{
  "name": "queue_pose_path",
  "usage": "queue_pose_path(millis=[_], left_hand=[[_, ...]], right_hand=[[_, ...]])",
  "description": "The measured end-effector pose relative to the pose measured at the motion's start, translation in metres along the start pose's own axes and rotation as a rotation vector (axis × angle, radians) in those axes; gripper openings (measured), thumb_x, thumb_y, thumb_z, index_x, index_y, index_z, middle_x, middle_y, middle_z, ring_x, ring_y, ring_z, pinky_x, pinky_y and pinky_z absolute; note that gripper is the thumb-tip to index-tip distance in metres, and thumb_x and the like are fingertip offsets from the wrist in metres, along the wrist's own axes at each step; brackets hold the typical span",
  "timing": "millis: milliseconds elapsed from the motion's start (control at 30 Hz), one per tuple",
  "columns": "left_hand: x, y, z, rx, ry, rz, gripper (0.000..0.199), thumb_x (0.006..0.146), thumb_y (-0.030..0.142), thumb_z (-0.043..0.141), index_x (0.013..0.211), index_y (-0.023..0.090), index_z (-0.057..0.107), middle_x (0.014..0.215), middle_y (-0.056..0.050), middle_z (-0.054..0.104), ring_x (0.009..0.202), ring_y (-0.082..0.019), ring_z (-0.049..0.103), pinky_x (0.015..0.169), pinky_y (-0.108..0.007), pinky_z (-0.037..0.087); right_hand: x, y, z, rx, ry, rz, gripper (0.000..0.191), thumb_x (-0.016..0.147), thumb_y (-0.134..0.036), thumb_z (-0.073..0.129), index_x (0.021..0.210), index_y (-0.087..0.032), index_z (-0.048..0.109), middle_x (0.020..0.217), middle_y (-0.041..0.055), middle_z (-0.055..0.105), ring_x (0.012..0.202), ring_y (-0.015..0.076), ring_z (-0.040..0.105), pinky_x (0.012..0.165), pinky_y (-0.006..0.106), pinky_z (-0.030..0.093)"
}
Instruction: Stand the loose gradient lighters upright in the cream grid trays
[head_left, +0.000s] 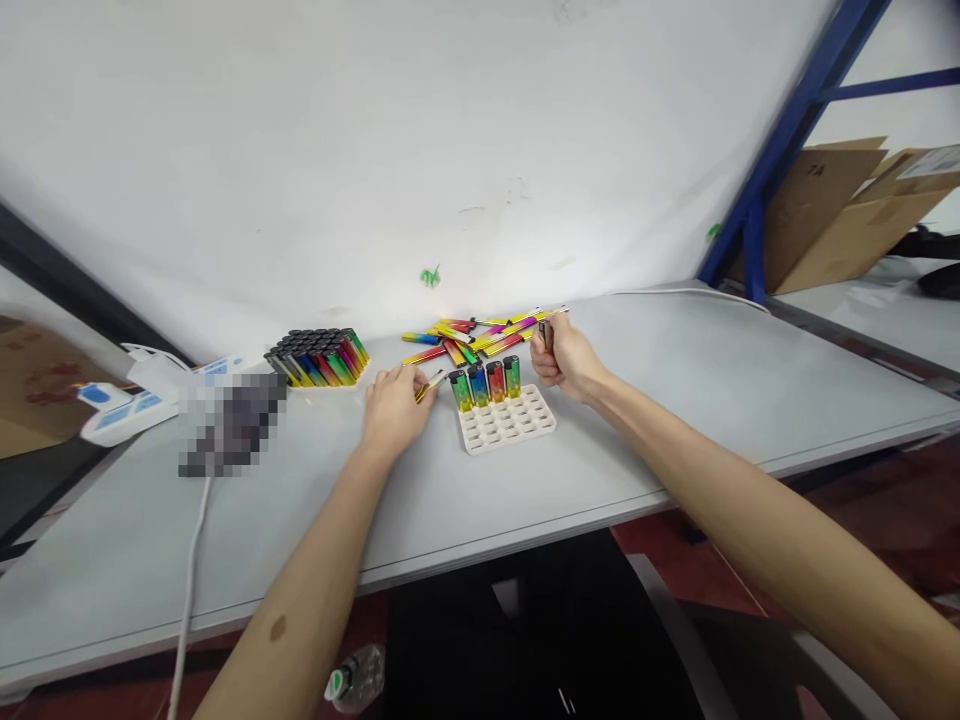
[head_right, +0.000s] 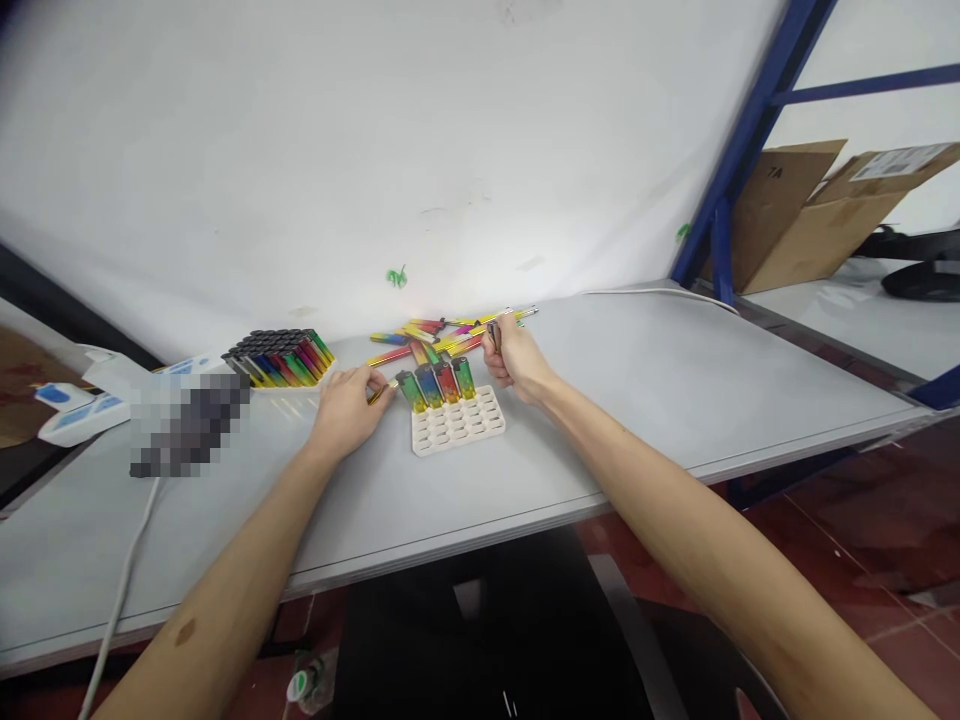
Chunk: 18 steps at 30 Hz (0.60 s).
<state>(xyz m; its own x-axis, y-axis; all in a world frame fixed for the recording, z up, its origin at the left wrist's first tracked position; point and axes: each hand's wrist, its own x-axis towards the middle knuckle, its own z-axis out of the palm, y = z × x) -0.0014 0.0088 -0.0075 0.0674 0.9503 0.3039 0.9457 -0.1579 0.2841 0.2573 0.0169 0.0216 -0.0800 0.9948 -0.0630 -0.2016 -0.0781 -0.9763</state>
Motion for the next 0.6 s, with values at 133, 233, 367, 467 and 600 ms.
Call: queue_pose_path(millis=[133,233,367,467,600], left_hand=[[-0.0012,0.0002,-0.0010,-0.013,-0.004,0.004,0.013,0.092,0.036,0.055,0.094,0.024,0.060,0.104,-0.009,0.071,0.109,-0.032,0.057,0.095,-0.048,0.043],[-0.0017,-0.0001,-0.0014,-0.027,-0.003,0.000,0.017,0.092,0.037,0.055,0.098,0.023,0.063,0.104,-0.009,0.071,0.107,-0.032,0.058,0.096,-0.048,0.043],[-0.0008,-0.0005,0.0000,-0.050,-0.005,-0.023,0.028,0.093,0.041,0.054,0.109,0.022,0.066,0.107,-0.010,0.071,0.112,-0.032,0.058,0.100,-0.047,0.043],[-0.0001,-0.0008,0.0018,-0.038,-0.009,-0.036,0.035,0.094,0.045,0.052,0.114,0.022,0.068,0.111,-0.011,0.071,0.115,-0.034,0.057,0.103,-0.048,0.042],[-0.0004,-0.0014,0.0031,0.008,-0.022,-0.023,0.039,0.094,0.046,0.049,0.116,0.022,0.071,0.115,-0.013,0.070,0.116,-0.035,0.055,0.103,-0.050,0.042]], right_hand=[[0.0003,-0.0005,0.0000,0.010,0.028,-0.004,0.044,0.094,-0.054,0.039,0.062,-0.023,0.034,0.049,-0.0066,0.024,0.042,0.0085,0.014,0.040,0.022,0.009],[0.0012,-0.0002,-0.0013,0.013,0.066,-0.005,0.049,0.095,-0.060,0.037,0.062,-0.024,0.034,0.050,-0.0063,0.024,0.041,0.0086,0.016,0.040,0.023,0.010],[0.0021,0.0003,-0.0023,0.011,0.088,0.002,0.053,0.094,-0.065,0.040,0.062,-0.023,0.036,0.051,-0.0058,0.027,0.042,0.0081,0.018,0.040,0.023,0.011],[0.0019,-0.0003,-0.0016,0.003,0.085,0.008,0.052,0.094,-0.061,0.041,0.061,-0.022,0.037,0.051,-0.0056,0.027,0.042,0.0079,0.019,0.040,0.022,0.011],[0.0000,-0.0022,-0.0002,0.016,0.063,0.005,0.048,0.095,-0.053,0.038,0.059,-0.022,0.036,0.050,-0.0053,0.027,0.040,0.0076,0.019,0.041,0.022,0.010]])
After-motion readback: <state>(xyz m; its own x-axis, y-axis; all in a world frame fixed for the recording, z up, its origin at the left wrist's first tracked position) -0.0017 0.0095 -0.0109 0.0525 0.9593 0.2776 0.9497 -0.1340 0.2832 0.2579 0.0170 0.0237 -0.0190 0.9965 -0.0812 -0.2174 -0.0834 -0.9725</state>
